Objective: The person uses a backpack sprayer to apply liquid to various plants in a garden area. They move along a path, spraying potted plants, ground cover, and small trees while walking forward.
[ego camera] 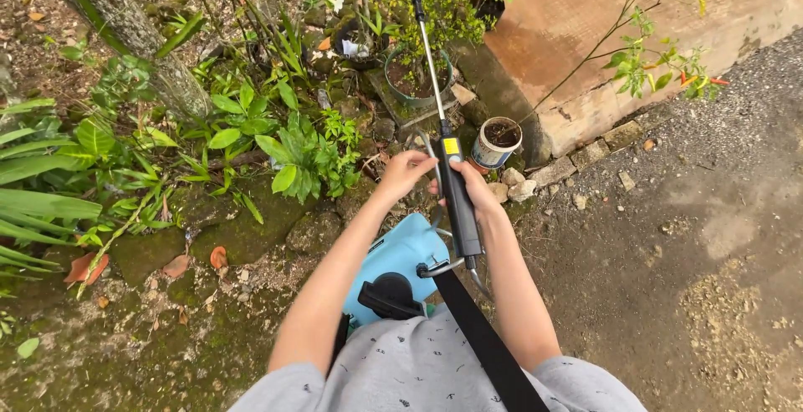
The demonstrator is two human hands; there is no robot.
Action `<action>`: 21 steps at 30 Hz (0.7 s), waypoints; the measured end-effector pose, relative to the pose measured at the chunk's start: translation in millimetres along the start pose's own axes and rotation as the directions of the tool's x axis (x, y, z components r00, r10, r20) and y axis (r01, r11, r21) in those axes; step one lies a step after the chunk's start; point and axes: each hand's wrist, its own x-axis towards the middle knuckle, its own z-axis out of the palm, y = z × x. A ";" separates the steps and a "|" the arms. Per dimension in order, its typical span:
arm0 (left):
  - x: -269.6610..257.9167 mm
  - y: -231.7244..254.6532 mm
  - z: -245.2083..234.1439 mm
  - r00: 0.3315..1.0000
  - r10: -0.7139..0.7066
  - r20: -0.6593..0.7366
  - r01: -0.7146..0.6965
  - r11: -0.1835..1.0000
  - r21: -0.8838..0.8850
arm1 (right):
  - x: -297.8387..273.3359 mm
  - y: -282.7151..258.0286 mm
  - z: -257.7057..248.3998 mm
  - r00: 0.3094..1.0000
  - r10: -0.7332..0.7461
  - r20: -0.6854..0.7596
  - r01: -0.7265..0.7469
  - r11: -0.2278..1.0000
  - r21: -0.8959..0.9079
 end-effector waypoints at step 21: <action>-256.8 -115.4 -5.1 0.679 0.587 0.440 -0.679 0.275 0.681 | -11.9 -12.2 -14.4 0.995 0.094 -0.032 -0.097 0.989 -0.107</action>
